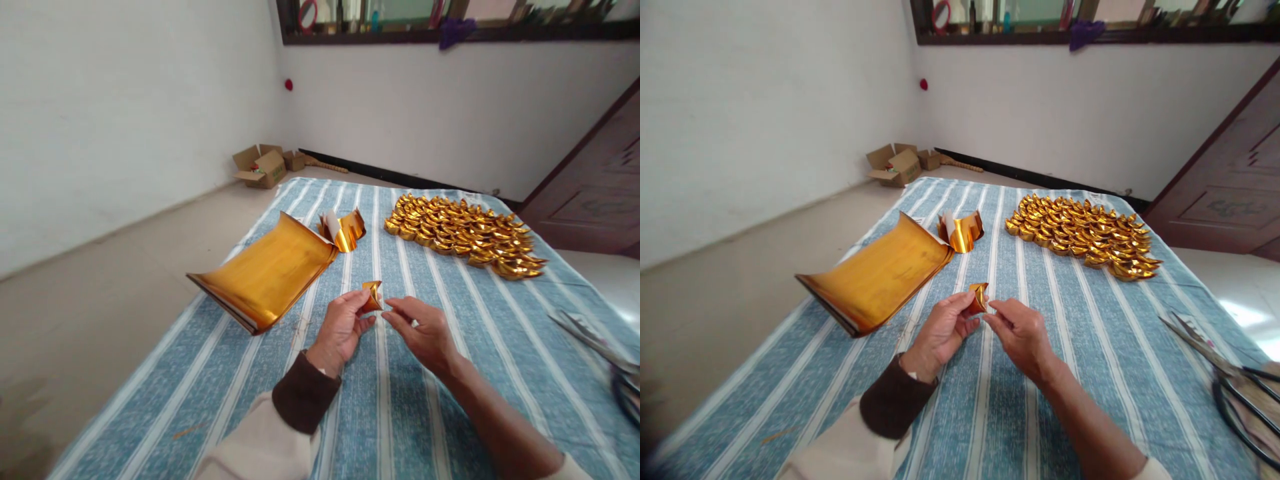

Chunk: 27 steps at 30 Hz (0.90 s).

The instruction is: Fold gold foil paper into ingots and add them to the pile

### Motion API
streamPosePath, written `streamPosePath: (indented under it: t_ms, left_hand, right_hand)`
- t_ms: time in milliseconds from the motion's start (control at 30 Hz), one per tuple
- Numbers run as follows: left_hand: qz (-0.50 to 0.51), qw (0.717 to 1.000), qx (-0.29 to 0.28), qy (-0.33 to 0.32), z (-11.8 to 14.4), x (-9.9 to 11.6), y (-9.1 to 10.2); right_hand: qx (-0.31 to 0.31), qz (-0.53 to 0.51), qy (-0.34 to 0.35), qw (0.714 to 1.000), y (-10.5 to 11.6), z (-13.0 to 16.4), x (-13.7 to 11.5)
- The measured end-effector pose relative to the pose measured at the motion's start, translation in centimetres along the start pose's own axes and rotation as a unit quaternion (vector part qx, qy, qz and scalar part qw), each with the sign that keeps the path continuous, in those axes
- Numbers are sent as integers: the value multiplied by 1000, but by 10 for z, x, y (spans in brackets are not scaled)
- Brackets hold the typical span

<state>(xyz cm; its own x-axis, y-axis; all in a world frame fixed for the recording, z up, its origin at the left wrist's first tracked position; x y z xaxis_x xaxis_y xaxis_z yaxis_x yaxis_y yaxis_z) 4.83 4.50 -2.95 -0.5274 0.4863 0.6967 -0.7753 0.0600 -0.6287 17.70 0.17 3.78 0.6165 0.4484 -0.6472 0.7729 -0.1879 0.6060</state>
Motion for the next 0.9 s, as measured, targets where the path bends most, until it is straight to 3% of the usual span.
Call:
streamPosePath:
  t_ms: [200, 400, 533, 900]
  left_hand:
    - [25, 1000, -9, -13, 4, -5, -6]
    - [39, 998, -37, 14, 7, -9, -15]
    - [58, 997, -35, 24, 7, -9, -16]
    - [53, 998, -14, 31, 7, -9, -17]
  right_hand:
    - [21, 26, 4, 999, -12, 7, -4]
    - [46, 5, -30, 998, -7, 6, 1]
    - [70, 27, 3, 997, -3, 7, -2]
    - [57, 178, 97, 978, -10, 14, -11]
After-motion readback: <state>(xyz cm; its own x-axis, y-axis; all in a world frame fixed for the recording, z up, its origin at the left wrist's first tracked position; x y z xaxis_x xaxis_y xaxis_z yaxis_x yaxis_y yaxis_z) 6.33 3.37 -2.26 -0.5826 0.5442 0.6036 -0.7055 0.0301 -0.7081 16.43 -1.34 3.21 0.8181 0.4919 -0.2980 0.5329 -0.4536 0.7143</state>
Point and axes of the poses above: each hand's wrist, its own z-axis away from the middle knuckle, its own y-axis out of the back of the hand, x = y × z, the point moved 8 cm from there along -z, towards the middle knuckle, and after that the axes turned 8 degrees about -x, right-handed, at the moved point
